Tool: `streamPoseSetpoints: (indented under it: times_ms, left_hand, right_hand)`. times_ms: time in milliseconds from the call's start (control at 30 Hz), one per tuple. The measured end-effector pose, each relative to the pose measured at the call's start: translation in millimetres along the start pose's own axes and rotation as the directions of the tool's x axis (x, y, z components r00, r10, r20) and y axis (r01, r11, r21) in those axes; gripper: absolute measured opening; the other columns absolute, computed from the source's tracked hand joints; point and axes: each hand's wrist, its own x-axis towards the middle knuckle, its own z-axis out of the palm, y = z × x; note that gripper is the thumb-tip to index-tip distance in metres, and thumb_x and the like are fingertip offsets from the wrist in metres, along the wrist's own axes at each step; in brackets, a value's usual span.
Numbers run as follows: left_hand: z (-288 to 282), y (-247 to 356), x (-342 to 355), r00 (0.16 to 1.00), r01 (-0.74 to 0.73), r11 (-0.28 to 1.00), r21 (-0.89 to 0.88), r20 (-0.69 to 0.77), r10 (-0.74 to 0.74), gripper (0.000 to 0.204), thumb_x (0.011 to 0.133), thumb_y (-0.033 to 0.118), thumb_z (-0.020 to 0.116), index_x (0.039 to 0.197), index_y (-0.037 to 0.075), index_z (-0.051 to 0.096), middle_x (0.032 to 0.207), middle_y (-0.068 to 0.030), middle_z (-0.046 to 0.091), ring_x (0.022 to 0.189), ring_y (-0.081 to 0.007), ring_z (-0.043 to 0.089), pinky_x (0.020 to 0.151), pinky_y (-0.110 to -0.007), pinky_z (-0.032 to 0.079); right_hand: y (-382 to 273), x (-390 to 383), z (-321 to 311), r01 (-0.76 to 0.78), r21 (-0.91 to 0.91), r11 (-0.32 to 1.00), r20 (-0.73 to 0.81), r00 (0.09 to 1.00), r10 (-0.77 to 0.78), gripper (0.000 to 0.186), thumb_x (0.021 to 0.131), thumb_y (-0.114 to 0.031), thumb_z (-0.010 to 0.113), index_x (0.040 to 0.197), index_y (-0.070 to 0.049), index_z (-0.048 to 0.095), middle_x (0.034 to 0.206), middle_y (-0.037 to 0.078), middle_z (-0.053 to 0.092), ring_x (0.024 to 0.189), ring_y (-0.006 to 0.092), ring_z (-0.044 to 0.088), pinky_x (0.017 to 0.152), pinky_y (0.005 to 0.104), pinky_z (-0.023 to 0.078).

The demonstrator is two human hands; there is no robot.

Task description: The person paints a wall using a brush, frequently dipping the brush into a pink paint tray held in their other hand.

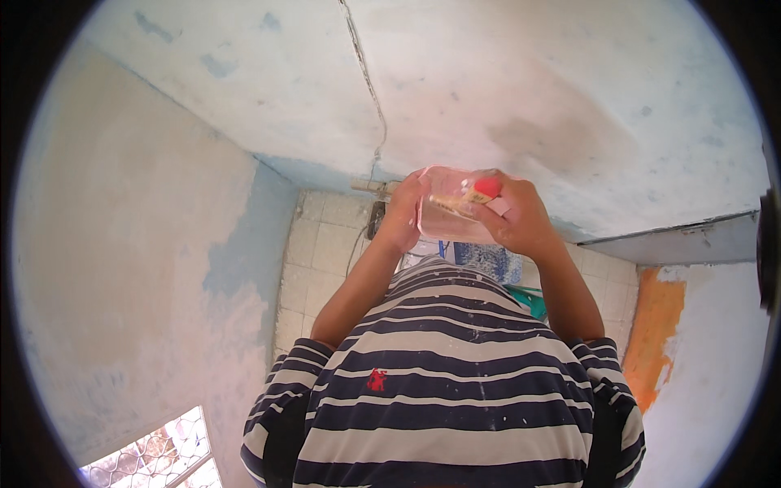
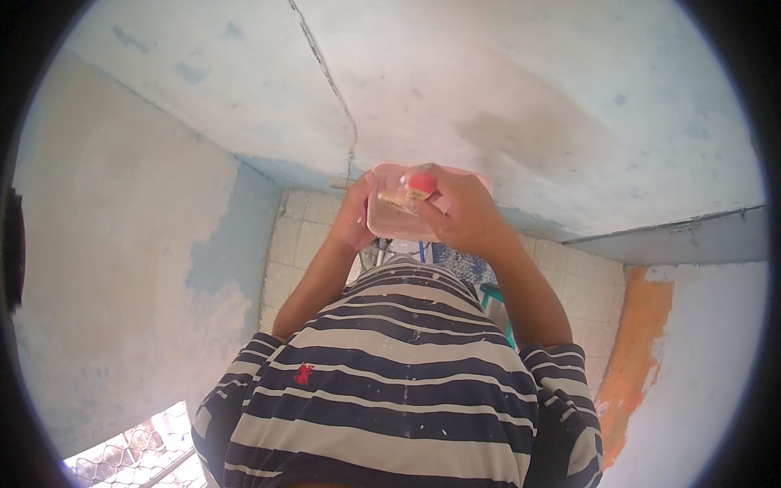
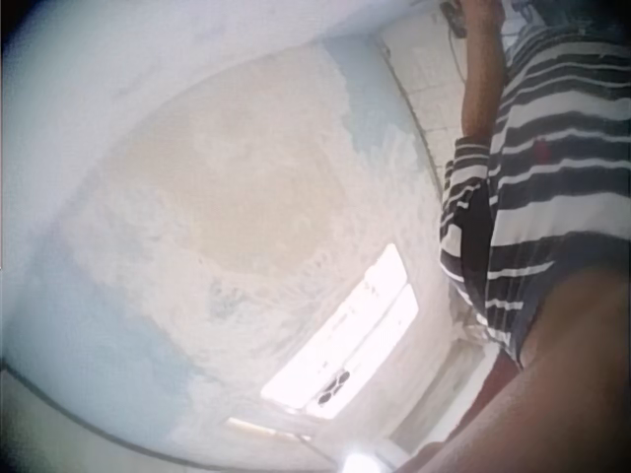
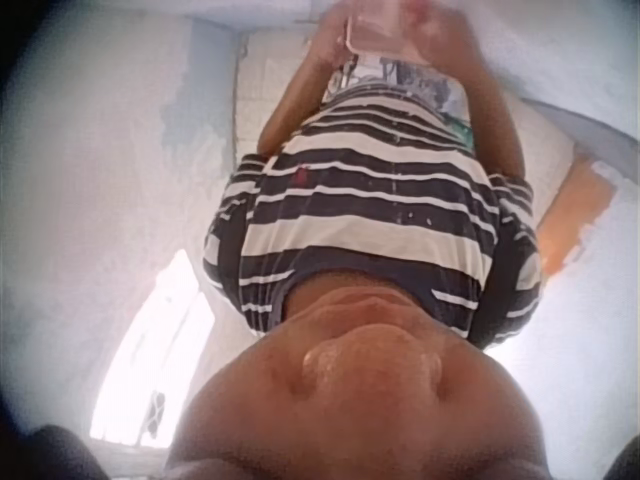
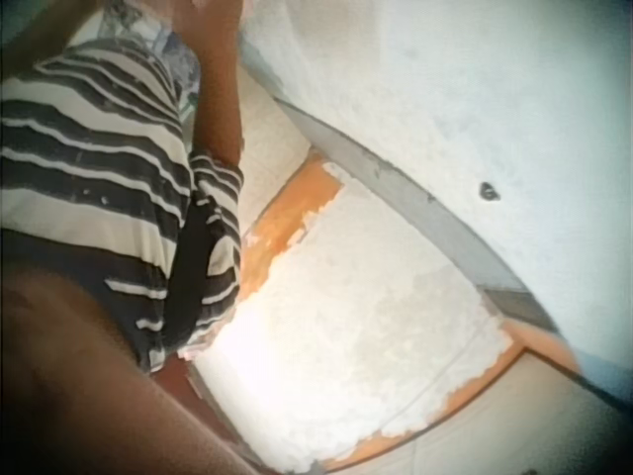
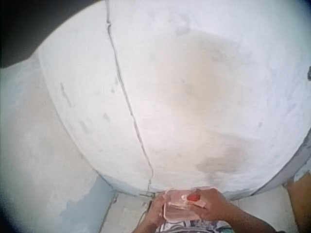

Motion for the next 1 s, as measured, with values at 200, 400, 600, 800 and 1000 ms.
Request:
streamPoseSetpoints:
  times_ms: [200,400,600,800,1000]
  left_hand:
    - [0,1,-3,0.998,0.001,0.999,-0.049,0.069,0.002,0.051,0.1,0.043,0.051,0.129,0.002,0.057,0.124,-0.0101,0.063,0.115,-0.0191,0.06,0.099,-0.036,0.048]
    - [-6,-5,2,0.999,-0.019,0.994,-0.109,-0.041,0.015,0.057,0.103,0.048,0.041,0.139,0.005,0.049,0.136,-0.0126,0.058,0.125,-0.0265,0.057,0.107,-0.043,0.046]
    - [11,-6,2,0.998,0.058,0.975,-0.214,0.045,-0.05,0.048,0.105,0.045,0.041,0.135,0.009,0.052,0.13,-0.0088,0.06,0.121,-0.0234,0.058,0.104,-0.042,0.048]
    - [42,-7,15,0.992,0.093,0.968,-0.231,0.108,-0.07,0.049,0.105,0.046,0.041,0.135,0.009,0.052,0.131,-0.0084,0.06,0.123,-0.0234,0.057,0.104,-0.042,0.047]
    - [84,-7,30,0.994,0.096,0.976,-0.193,0.077,-0.083,0.053,0.104,0.05,0.039,0.136,0.008,0.051,0.132,-0.0098,0.06,0.122,-0.0266,0.057,0.105,-0.045,0.046]
  right_hand:
    - [20,-13,0,0.016,0.477,0.878,-0.212,0.972,0.098,0.029,0.085,-0.001,0.073,0.111,-0.001,0.061,0.099,0.01,0.07,0.091,0.0197,0.07,0.082,0.0322,0.055]
    - [56,-40,-20,0.169,0.743,0.647,-0.411,0.879,0.243,0.039,0.086,0.009,0.067,0.12,-0.002,0.054,0.114,0.013,0.063,0.108,0.023,0.064,0.084,0.0355,0.06]
    - [72,-58,-41,0.318,0.853,0.414,-0.485,0.776,0.404,0.035,0.087,0.009,0.063,0.116,-0.008,0.052,0.109,0.012,0.061,0.104,0.0234,0.064,0.085,0.0414,0.064]
    - [90,-80,-56,0.405,0.858,0.316,-0.505,0.778,0.373,0.031,0.088,0.007,0.065,0.111,-0.012,0.054,0.11,0.01,0.061,0.104,0.0254,0.065,0.088,0.0456,0.062]
    - [98,-112,-96,0.354,0.734,0.58,-0.532,0.83,0.167,0.029,0.084,0.008,0.07,0.102,-0.012,0.059,0.103,0.011,0.064,0.104,0.0322,0.066,0.094,0.054,0.055]
